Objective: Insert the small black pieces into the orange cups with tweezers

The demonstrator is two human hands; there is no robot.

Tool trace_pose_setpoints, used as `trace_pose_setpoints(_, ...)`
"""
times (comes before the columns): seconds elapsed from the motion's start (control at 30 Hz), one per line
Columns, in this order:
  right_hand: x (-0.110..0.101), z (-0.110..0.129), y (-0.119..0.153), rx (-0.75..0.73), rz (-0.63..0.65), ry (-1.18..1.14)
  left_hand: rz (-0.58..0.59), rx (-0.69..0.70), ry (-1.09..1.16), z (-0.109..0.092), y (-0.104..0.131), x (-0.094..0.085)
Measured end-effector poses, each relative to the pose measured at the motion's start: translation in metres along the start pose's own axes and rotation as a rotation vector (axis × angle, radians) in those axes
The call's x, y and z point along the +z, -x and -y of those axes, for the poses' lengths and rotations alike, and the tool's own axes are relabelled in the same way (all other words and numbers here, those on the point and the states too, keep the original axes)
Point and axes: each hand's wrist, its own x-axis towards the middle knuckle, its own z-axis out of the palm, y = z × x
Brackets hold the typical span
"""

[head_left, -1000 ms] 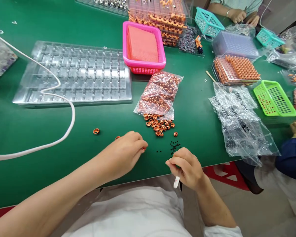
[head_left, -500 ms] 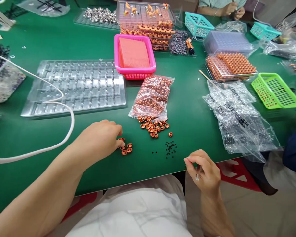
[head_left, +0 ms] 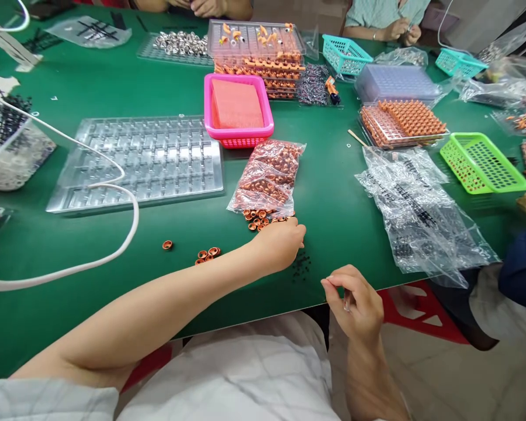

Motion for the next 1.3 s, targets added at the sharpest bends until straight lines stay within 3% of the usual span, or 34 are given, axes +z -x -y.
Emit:
trace_pose_setpoints(0.27, 0.0, 0.002, 0.004, 0.084, -0.005, -0.001, -0.019, 0.032, 0.017, 0.007, -0.009, 0.004)
trace_pose_setpoints(0.37, 0.002, 0.005, 0.003, 0.139, -0.037, -0.032, -0.051, 0.044, 0.017, 0.007, -0.002, 0.002)
trace_pose_setpoints(0.5, 0.009, 0.007, 0.002, 0.182, -0.175, -0.127, -0.11, 0.048, 0.036, 0.012, 0.021, 0.003)
trace_pose_setpoints(0.53, 0.011, 0.006, 0.002, 0.186, -0.201, -0.143, -0.142, 0.056, 0.047, 0.014, 0.028, 0.005)
trace_pose_setpoints(0.63, 0.016, 0.002, 0.004, 0.219, -0.216, -0.202, -0.42, 0.169, 0.158, 0.025, 0.054, 0.015)
trace_pose_setpoints(0.73, 0.02, -0.004, 0.008, 0.265, -0.177, -0.277, -0.549, 0.225, 0.251, 0.033, 0.076, 0.026)
trace_pose_setpoints(0.87, 0.02, -0.008, 0.012, 0.362, -0.15, -0.3, -0.523, 0.153, 0.377, 0.038, 0.091, 0.036)
trace_pose_setpoints(1.03, 0.016, -0.006, 0.013, 0.494, -0.174, -0.212, -0.51, 0.092, 0.454, 0.041, 0.092, 0.043)
trace_pose_setpoints(1.3, 0.013, 0.002, 0.019, 0.494, -0.146, -0.142, -0.524, 0.185, 0.544, 0.047, 0.09, 0.045)
